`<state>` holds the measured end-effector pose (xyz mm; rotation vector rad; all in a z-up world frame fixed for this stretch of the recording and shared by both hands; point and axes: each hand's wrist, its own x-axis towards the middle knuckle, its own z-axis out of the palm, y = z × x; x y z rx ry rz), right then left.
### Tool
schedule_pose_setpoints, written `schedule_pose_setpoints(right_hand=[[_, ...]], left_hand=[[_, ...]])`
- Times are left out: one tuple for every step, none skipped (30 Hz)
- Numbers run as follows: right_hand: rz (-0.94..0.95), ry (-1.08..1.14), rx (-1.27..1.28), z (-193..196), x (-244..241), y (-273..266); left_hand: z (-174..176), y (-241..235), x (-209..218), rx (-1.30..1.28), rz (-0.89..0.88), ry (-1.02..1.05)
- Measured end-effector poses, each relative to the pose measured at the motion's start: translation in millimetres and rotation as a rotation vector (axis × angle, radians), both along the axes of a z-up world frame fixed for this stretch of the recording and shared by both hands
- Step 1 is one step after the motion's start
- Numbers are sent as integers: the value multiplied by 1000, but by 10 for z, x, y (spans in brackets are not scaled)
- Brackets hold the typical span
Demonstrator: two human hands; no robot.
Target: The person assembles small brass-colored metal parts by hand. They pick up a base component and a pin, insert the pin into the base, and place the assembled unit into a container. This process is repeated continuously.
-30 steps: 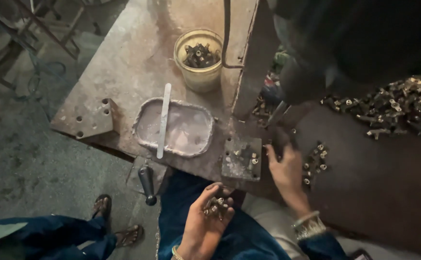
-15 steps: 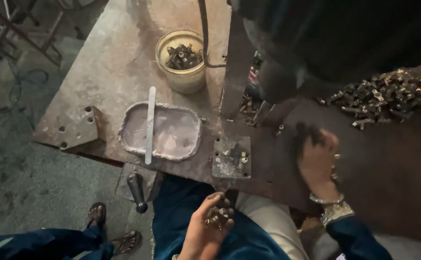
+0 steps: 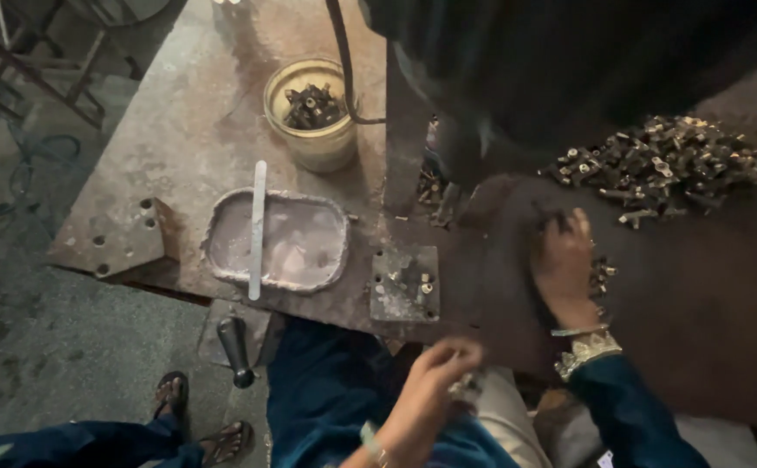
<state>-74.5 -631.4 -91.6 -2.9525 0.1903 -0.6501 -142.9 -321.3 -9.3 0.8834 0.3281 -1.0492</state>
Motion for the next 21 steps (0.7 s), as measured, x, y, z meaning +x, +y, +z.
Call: schedule_pose_setpoints(right_hand=[[-10, -20, -64, 0, -54, -96], [-22, -39, -125, -7, -126, -173], [-26, -34, -126, 145, -203, -61], [-39, -73, -96, 317, -243, 28], [-51, -113, -67, 488, -280, 118], [-54, -110, -71, 539, -378, 210], [-68, -159, 60, 590, -472, 300], [-79, -213, 192, 640, -528, 386], [-80, -215, 188, 642, -563, 383], [-150, -197, 325, 625, -611, 415], [-220, -178, 463, 605, -660, 449], [-218, -174, 466, 606, -679, 474], [-229, -188, 525, 606, -695, 502], [-238, -201, 585, 607, -701, 533], [-234, -196, 588, 609, -709, 589], [-171, -226, 756, 608, -701, 646], [-108, -255, 922, 607, -693, 704], [-106, -251, 929, 625, -653, 829], [-85, -124, 984, 641, -615, 954], [-65, 6, 1033, 662, -600, 1073], [-66, 12, 1037, 714, -554, 1192]], left_hand=[[-43, -214, 93, 25, 21, -251], [-83, -412, 178, 53, 39, -500], [-290, -646, 268, 52, 34, -496], [-490, -906, 384, 388, 90, -1012], [-687, -1169, 501, 736, 148, -1520], [-685, -1235, 592, 731, 147, -1517], [-683, -1304, 687, 925, 7, -1626], [-679, -1378, 817, 1123, -138, -1727], [-740, -1435, 840, 1120, -134, -1729], [-813, -1454, 846, 1212, -98, -1818], [-889, -1470, 852, 1305, -61, -1907], [-638, -1314, 738, 1310, -64, -1903], [-387, -1156, 627, 1199, -41, -2010], [-133, -996, 523, 1087, -17, -2109], [-69, -831, 363, 1095, -19, -2104], [-4, -666, 217, 681, -51, -1813], [61, -503, 69, 298, -72, -1491], [113, -307, 82, 305, -73, -1489], [164, -110, 93, 59, -20, -1080], [217, 81, 85, -173, 33, -658], [234, 270, 123, -168, 35, -653]])
